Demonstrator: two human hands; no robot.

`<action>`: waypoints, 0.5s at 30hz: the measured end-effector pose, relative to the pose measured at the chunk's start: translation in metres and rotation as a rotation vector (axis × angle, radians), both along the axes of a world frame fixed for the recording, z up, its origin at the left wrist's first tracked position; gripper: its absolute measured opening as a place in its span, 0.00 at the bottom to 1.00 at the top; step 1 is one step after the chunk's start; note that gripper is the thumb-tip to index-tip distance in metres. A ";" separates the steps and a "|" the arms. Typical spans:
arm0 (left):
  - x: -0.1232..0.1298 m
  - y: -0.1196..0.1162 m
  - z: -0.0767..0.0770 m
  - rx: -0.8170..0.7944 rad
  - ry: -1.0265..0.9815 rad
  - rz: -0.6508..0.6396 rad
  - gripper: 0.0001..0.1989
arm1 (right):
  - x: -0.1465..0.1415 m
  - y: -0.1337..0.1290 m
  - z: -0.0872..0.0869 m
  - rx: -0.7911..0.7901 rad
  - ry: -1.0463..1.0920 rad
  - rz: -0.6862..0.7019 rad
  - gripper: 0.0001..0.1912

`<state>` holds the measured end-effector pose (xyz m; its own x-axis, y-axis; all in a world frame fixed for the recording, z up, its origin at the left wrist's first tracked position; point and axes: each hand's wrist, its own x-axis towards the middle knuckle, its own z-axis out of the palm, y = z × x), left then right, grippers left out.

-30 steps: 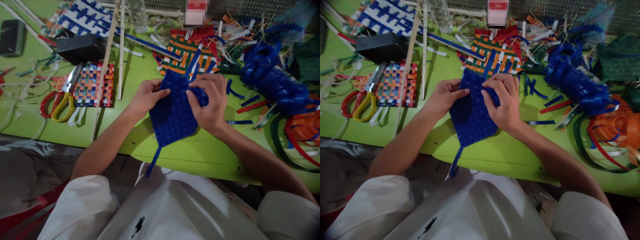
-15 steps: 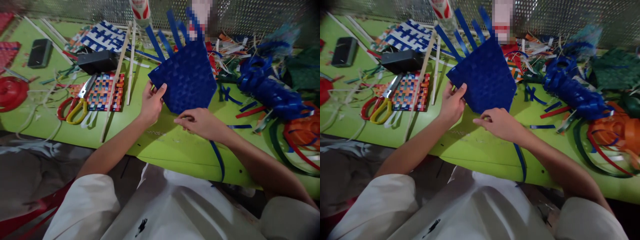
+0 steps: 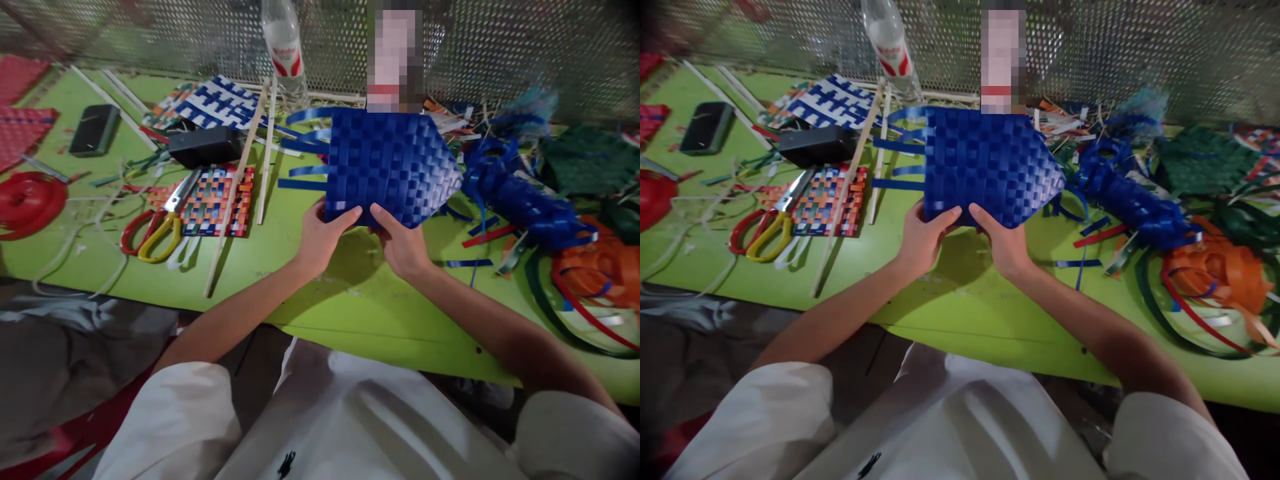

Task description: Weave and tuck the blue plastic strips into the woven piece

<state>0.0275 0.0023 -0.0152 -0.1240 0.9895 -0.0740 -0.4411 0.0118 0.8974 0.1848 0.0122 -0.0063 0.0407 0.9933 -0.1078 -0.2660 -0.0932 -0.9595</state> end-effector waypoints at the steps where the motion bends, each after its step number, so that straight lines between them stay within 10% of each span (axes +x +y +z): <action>1: -0.001 -0.001 -0.002 -0.019 0.018 -0.023 0.27 | 0.001 0.002 0.001 0.004 0.011 -0.017 0.28; 7: -0.014 -0.003 -0.009 -0.245 0.212 -0.173 0.27 | 0.005 0.005 0.000 0.056 -0.009 -0.018 0.21; 15: -0.022 -0.003 0.000 -0.070 0.497 -0.104 0.26 | 0.003 0.005 0.008 0.016 0.048 0.043 0.26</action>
<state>0.0057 -0.0005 -0.0149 -0.0620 0.9932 -0.0981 0.0456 0.1010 0.9938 0.1878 0.0176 0.0014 -0.0067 0.9957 -0.0929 -0.3077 -0.0904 -0.9472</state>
